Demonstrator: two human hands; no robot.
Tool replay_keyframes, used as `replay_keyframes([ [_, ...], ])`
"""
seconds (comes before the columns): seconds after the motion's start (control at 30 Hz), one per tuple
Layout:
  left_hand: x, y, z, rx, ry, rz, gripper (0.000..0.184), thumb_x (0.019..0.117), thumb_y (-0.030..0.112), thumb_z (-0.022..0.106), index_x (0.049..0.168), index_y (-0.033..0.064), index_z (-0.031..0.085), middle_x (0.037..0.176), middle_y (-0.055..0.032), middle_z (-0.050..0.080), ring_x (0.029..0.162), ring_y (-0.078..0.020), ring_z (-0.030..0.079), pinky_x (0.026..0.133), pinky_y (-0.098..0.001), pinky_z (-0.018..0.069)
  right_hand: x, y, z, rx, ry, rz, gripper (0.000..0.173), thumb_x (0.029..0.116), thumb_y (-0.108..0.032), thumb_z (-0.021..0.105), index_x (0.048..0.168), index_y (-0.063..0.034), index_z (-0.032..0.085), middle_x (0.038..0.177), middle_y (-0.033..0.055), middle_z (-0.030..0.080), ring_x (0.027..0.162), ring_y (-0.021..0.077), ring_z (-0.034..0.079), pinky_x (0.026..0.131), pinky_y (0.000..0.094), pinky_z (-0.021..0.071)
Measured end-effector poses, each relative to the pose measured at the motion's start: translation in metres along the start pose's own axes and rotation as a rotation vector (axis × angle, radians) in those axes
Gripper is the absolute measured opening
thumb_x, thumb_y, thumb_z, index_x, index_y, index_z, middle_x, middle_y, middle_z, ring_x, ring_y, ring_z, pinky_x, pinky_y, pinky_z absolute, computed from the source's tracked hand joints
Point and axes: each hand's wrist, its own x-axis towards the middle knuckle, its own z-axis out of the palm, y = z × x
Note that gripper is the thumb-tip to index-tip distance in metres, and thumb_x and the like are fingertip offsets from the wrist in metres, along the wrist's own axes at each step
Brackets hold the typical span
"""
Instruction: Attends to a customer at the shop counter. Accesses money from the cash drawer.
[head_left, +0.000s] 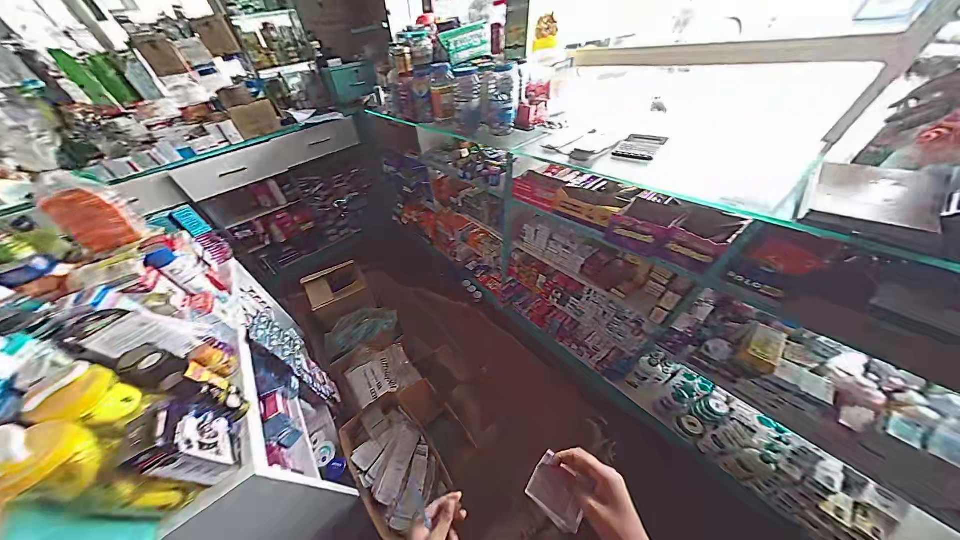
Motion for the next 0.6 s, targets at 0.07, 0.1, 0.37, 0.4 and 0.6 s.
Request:
replay_keyframes([
  [0.07,0.015,0.02,0.056,0.039,-0.137,0.024,0.021,0.1,0.003,0.057,0.117,-0.003,0.069,0.085,-0.0029,0.075,0.051,0.0036,0.053,0.044,-0.0123,0.0387,0.014,0.015,-0.043,-0.039,0.084,-0.037,0.018,0.0867,-0.001,0.062,0.098,-0.0008,0.076,0.095,0.002,0.073,0.086,-0.0004,0.067,0.079,0.0157,0.0559],
  [0.1,0.022,0.031,0.083,0.062,-0.211,0.033,0.022,0.098,0.004,0.06,0.117,-0.0023,0.068,0.085,-0.0033,0.076,0.05,0.0028,0.053,0.044,-0.013,0.0388,0.022,0.02,-0.064,-0.06,0.13,-0.053,0.019,0.0863,-0.001,0.061,0.098,-0.0017,0.076,0.095,0.001,0.073,0.086,-0.0009,0.068,0.079,0.0153,0.0563],
  [0.37,0.048,0.09,0.246,0.005,-0.474,0.295,0.008,0.0856,-0.004,0.073,0.093,-0.004,0.074,0.106,-0.006,0.073,0.063,0.0027,0.06,0.056,-0.0138,0.0519,0.063,0.03,-0.133,-0.185,0.368,-0.107,0.015,0.0885,-0.006,0.07,0.098,0.0026,0.077,0.098,0.0082,0.075,0.089,0.0001,0.07,0.081,0.0127,0.0561],
  [0.4,0.055,0.091,0.26,0.015,-0.459,0.319,0.009,0.0846,-0.002,0.074,0.093,-0.0047,0.074,0.112,-0.0082,0.071,0.067,0.0023,0.061,0.061,-0.014,0.053,0.069,0.031,-0.136,-0.179,0.355,-0.117,0.014,0.0897,-0.006,0.07,0.098,0.0024,0.077,0.099,0.0084,0.075,0.089,-0.0003,0.07,0.081,0.0119,0.0559],
  [0.6,0.117,0.095,0.322,-0.017,-0.532,0.294,0.005,0.0851,-0.003,0.074,0.09,-0.0035,0.076,0.112,-0.0084,0.074,0.077,0.0035,0.065,0.067,-0.0134,0.0521,0.122,0.053,-0.161,-0.106,0.287,-0.14,0.014,0.0899,-0.012,0.072,0.097,-0.0013,0.079,0.101,0.0048,0.075,0.09,-0.0006,0.07,0.079,0.0127,0.0576],
])
